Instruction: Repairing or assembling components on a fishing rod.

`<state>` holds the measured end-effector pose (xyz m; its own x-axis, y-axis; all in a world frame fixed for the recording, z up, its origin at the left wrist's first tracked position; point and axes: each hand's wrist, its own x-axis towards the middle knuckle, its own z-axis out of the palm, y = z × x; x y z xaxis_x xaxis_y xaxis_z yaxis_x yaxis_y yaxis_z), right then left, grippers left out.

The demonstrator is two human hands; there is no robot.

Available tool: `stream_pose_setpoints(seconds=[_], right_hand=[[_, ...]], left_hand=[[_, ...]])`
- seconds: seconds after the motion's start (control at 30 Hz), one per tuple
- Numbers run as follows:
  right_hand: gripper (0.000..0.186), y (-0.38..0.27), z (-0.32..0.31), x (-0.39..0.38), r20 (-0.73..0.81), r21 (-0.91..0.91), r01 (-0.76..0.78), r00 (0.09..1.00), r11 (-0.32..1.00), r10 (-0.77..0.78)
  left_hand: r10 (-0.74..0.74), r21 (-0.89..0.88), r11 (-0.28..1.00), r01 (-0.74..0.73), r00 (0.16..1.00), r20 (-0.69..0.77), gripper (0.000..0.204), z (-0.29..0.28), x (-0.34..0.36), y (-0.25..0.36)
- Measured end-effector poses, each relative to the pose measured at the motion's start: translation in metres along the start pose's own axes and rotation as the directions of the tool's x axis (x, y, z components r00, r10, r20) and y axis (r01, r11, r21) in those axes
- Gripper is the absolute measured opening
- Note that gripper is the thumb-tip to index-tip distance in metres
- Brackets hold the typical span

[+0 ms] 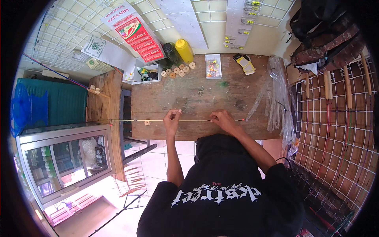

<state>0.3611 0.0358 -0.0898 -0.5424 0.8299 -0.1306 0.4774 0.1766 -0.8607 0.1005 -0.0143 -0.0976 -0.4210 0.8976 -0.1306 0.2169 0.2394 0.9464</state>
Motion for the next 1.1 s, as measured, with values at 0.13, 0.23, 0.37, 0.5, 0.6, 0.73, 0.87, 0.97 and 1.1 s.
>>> stream_pose_setpoints(seconds=[0.13, 0.23, 0.37, 0.5, 0.6, 0.73, 0.87, 0.97, 1.1], right_hand=[[0.020, 0.012, 0.007, 0.000, 0.035, -0.058, -0.011, 0.999, 0.998, 0.013], [0.018, 0.012, 0.007, 0.004, 0.098, -0.065, 0.015, 0.995, 0.998, -0.008], [0.017, 0.020, 0.007, 0.010, 0.172, 0.019, -0.001, 0.985, 1.000, -0.002], [0.019, 0.037, 0.011, 0.020, 0.251, 0.057, 0.029, 0.967, 0.998, -0.043], [0.015, 0.047, 0.019, 0.026, 0.286, 0.134, -0.001, 0.958, 0.991, -0.038], [0.014, 0.048, 0.020, 0.027, 0.306, 0.180, -0.021, 0.951, 0.983, -0.036], [0.013, 0.047, 0.018, 0.025, 0.314, 0.246, -0.059, 0.949, 0.968, -0.022], [0.013, 0.050, 0.020, 0.024, 0.277, 0.291, -0.011, 0.958, 0.957, -0.073], [0.011, 0.041, 0.017, 0.021, 0.230, 0.282, 0.040, 0.967, 0.959, -0.108]], left_hand=[[-0.004, -0.023, 1.000, 0.004, 1.000, -0.013, 0.014, 0.002, -0.001, 0.004], [-0.005, 0.018, 1.000, 0.006, 1.000, -0.019, 0.014, 0.002, -0.003, 0.007], [-0.010, 0.058, 0.998, 0.011, 1.000, -0.016, 0.015, 0.002, -0.005, 0.010], [-0.024, 0.121, 0.992, 0.025, 1.000, -0.008, 0.015, 0.003, -0.006, 0.018], [0.002, 0.041, 0.999, -0.002, 1.000, -0.003, 0.016, 0.001, -0.006, 0.009], [0.008, 0.045, 0.999, -0.007, 1.000, -0.015, 0.016, 0.001, -0.005, 0.003], [-0.004, 0.077, 0.997, 0.004, 1.000, 0.000, 0.016, 0.002, -0.005, 0.008], [-0.010, 0.099, 0.995, 0.009, 1.000, 0.008, 0.016, 0.002, -0.005, 0.011], [-0.008, 0.105, 0.994, 0.007, 1.000, 0.003, 0.016, 0.000, -0.004, 0.010]])
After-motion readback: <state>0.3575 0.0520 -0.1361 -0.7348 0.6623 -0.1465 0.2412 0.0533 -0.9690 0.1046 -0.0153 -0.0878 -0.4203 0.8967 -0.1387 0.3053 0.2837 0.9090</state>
